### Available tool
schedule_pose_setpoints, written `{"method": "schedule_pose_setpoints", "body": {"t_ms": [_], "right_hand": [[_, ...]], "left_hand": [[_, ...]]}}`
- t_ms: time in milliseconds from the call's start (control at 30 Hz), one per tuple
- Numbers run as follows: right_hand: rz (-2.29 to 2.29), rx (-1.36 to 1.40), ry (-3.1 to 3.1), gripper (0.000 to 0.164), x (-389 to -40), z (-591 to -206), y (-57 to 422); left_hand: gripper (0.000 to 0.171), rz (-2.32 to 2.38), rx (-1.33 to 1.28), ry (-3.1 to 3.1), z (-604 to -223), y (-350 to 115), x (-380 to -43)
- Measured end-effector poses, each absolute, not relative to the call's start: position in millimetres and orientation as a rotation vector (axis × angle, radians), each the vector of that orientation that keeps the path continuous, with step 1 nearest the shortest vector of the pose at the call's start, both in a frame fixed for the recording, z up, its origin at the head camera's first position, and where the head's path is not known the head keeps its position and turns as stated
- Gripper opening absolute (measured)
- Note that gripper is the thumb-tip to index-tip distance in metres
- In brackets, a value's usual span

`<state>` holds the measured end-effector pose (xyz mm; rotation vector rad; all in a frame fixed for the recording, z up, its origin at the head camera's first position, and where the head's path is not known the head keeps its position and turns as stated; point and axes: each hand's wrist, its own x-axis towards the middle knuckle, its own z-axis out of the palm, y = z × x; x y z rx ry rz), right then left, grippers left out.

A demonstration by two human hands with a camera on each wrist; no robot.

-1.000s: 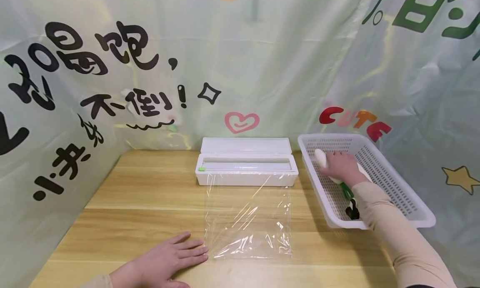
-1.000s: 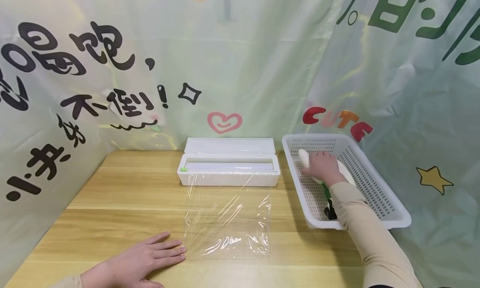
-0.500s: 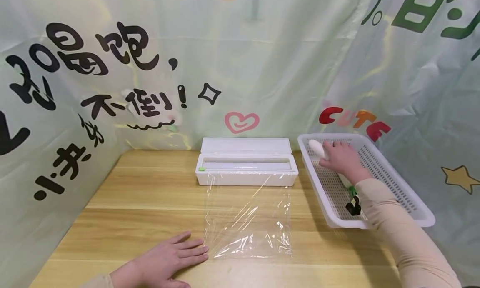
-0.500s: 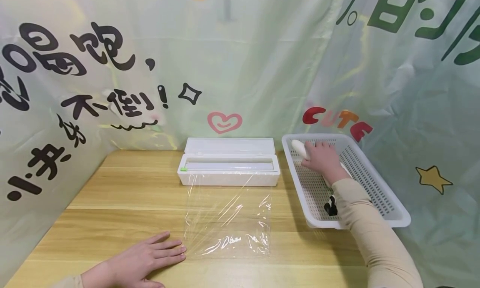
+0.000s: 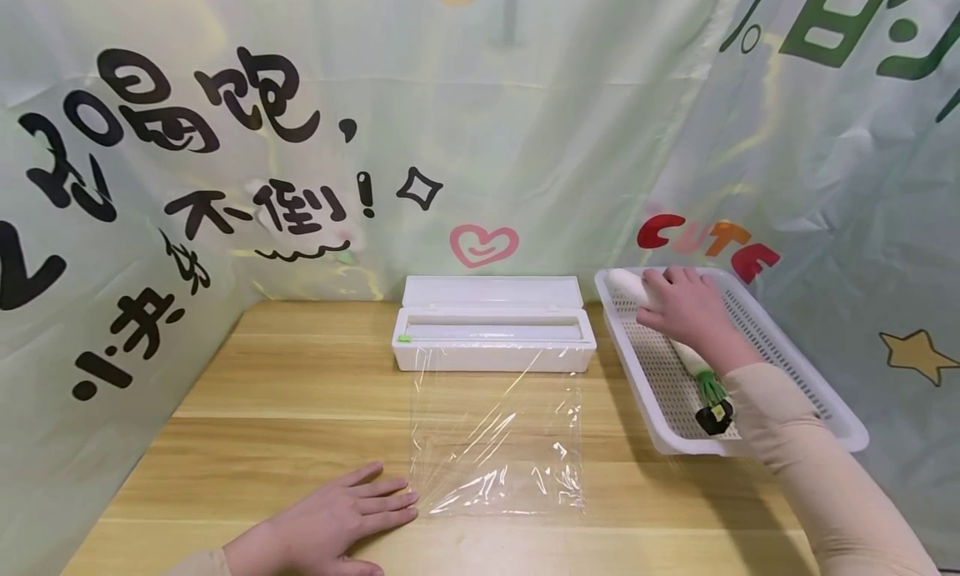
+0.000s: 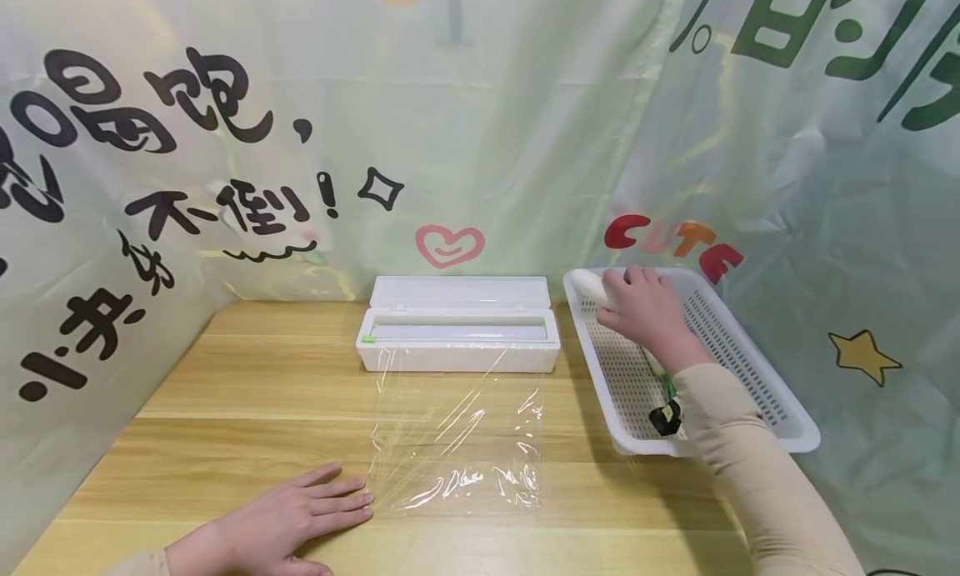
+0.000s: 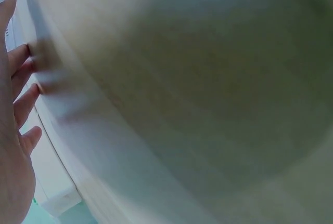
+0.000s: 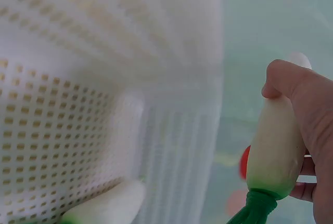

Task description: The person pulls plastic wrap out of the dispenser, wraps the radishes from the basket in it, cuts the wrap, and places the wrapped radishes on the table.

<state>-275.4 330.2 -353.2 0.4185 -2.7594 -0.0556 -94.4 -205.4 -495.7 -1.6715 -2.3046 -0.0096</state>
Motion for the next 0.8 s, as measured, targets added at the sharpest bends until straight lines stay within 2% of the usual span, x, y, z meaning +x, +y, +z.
{"method": "schedule_pose_setpoints", "body": {"t_ms": [433, 800], "right_hand": [[-0.013, 0.725, -2.327, 0.044, -225, -340, 276], [0.114, 0.941, -2.300, 0.049, -176, -357, 211]], "left_hand": [[0.067, 0.043, -1.646, -2.286, -490, -201, -93], [0.058, 0.040, -1.600, -2.267, -485, -190, -96]]}}
